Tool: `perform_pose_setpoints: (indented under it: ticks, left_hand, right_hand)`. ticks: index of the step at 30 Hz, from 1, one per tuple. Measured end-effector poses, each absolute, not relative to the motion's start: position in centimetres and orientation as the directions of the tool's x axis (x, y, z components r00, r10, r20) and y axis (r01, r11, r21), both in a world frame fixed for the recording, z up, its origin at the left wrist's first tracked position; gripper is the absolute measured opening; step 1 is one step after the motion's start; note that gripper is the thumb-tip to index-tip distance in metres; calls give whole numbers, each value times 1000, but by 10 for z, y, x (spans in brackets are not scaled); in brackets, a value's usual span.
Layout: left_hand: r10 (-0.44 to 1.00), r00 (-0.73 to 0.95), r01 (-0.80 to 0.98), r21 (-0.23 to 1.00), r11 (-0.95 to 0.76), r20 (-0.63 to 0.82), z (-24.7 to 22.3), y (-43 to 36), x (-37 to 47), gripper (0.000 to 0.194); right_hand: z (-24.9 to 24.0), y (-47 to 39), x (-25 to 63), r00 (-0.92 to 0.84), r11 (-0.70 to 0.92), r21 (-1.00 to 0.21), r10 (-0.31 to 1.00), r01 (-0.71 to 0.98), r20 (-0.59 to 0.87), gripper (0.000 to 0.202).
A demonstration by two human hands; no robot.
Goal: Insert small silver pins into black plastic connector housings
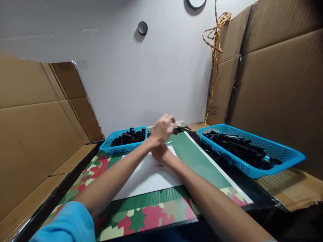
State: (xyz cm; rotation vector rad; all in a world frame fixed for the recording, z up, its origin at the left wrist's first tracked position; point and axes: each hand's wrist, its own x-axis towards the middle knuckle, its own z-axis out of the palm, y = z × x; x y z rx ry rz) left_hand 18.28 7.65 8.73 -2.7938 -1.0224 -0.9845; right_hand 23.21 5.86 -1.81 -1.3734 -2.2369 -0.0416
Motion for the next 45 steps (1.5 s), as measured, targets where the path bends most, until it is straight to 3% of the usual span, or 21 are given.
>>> perform_pose_setpoints:
  ticks: [3,6,7,13,18,22,28,31,33,35,37,41,45]
  left_hand:
    - [710,516,712,221,-667,480,94,133,127,26]
    - [786,523,778,191,-598,330,85,171,86,29]
    - [799,533,790,175,-588,278,80,179,77,39]
    - [806,586,802,85,-591,80,56,206,55,40]
    - [789,608,787,71,-613,86,59,212,48,12]
    - [769,613,764,116,-635,181,73,209,43,9]
    - [736,526,697,280,-660,426,87,184,27,31]
    - [727,492,634,375,-677,480,76,149,19,38]
    - [723,505,567,449,-690,472,59,120,16,40]
    - [746,510,393,655,-645,429,38,92,15,39]
    - [779,503,305,766,-566,375,16,70,17,37]
    - [839,478,213,893,-398,260,-15,44,24,41]
    - [885,378,68,945,-321,274,-29,34,31,43]
  right_hand:
    - [-18,56,239,-301,419,-246,865,874,402,23]
    - [-17,52,244,-286,394,-233,876,889,389,32]
    - [-17,52,245,-287,392,-228,877,891,386,32]
    - [-18,51,245,-303,406,-228,874,885,381,28]
    - [-20,54,249,-299,414,-258,872,873,387,30]
    - [-18,56,251,-295,425,-283,865,860,406,37]
    - [-12,61,254,-275,449,-362,855,817,440,42]
    - [-11,65,257,-255,451,-417,858,789,445,38]
    - [-12,66,260,-261,458,-442,861,772,437,34]
    - [-13,67,264,-284,468,-451,863,760,418,29]
    - [-15,67,269,-302,472,-451,866,757,399,23]
    - [-20,71,279,-284,447,-456,879,769,383,14]
    - [-23,77,285,-265,427,-454,887,782,377,14]
